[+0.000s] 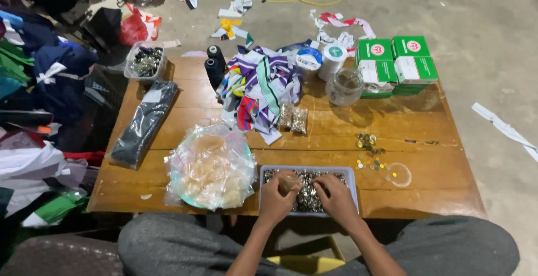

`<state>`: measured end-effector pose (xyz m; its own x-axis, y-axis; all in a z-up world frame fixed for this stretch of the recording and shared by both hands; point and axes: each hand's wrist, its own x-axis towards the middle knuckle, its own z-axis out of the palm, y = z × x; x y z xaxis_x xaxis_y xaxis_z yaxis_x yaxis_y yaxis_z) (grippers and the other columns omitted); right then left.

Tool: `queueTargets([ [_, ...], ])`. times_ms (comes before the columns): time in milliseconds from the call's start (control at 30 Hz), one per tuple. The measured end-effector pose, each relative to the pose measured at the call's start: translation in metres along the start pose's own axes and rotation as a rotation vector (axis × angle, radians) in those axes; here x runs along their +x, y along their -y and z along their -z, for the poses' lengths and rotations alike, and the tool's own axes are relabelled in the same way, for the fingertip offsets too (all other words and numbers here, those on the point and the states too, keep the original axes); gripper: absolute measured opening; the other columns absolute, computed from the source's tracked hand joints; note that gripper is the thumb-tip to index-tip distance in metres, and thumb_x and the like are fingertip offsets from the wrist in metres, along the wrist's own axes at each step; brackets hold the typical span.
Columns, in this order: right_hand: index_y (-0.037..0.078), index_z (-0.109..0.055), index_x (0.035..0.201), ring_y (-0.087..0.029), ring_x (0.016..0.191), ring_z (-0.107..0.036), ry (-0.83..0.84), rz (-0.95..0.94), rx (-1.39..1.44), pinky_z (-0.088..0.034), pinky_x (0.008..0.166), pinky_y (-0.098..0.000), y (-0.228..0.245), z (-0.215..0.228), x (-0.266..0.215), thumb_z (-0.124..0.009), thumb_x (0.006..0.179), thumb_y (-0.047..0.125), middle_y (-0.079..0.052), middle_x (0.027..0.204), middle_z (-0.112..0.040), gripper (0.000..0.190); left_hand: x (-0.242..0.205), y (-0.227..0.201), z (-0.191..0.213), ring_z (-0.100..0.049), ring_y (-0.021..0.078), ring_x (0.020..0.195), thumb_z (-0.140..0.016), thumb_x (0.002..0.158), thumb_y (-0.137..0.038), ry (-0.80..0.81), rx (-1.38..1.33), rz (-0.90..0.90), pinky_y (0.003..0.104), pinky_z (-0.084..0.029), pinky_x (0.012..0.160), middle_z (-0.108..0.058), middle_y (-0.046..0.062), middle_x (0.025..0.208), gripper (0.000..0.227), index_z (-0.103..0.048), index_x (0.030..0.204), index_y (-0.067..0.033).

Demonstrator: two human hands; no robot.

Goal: Sorting small metal components, such as rivets or eyelets, from a plastic tray on a cluttered workbench.

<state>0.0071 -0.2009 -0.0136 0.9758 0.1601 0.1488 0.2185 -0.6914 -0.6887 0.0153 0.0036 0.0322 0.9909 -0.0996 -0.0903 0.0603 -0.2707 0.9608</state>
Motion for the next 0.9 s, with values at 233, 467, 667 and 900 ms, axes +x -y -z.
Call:
queueTargets([
  [233,0.006,-0.07,0.112,-0.029,0.102,-0.065,-0.053,0.098,-0.086,-0.05,0.087,-0.0413,-0.014,-0.007,-0.001,-0.062,0.099,0.023,-0.01,0.105,-0.073,0.023,0.0,0.0,-0.002,-0.067,0.0156,0.072,-0.075,0.087,-0.043,0.018,0.019,0.045,0.028,-0.054,0.062,-0.071,0.003,0.09,0.039,-0.065,0.116,-0.0188],
  [467,0.012,-0.074,0.109,-0.021,0.101,-0.065,-0.001,-0.027,-0.031,-0.053,0.088,-0.0347,-0.008,-0.002,0.001,-0.067,0.094,0.023,-0.006,0.106,-0.072,0.02,0.001,0.0,-0.004,-0.033,0.0071,0.049,-0.076,0.087,-0.048,0.032,0.012,0.004,0.028,-0.03,0.048,-0.036,-0.008,0.058,0.038,-0.07,0.105,-0.0154],
  [667,0.01,-0.073,0.11,-0.02,0.098,-0.068,0.006,-0.04,-0.043,-0.055,0.087,-0.0338,-0.002,-0.002,0.009,-0.066,0.095,0.022,-0.005,0.104,-0.074,0.021,0.006,-0.001,-0.005,-0.041,0.0075,0.045,-0.064,0.092,-0.052,0.036,0.04,0.017,0.029,-0.037,0.048,-0.049,-0.006,0.051,0.041,-0.07,0.107,-0.0144],
  [900,0.007,-0.073,0.109,-0.025,0.099,-0.068,-0.027,0.012,-0.039,-0.053,0.086,-0.038,-0.005,-0.007,0.002,-0.064,0.096,0.022,-0.008,0.104,-0.074,0.022,0.002,0.008,-0.008,-0.039,0.0068,0.046,-0.064,0.093,-0.051,0.012,0.102,-0.012,0.029,-0.034,0.047,-0.045,-0.008,0.052,0.037,-0.071,0.104,-0.0172],
])
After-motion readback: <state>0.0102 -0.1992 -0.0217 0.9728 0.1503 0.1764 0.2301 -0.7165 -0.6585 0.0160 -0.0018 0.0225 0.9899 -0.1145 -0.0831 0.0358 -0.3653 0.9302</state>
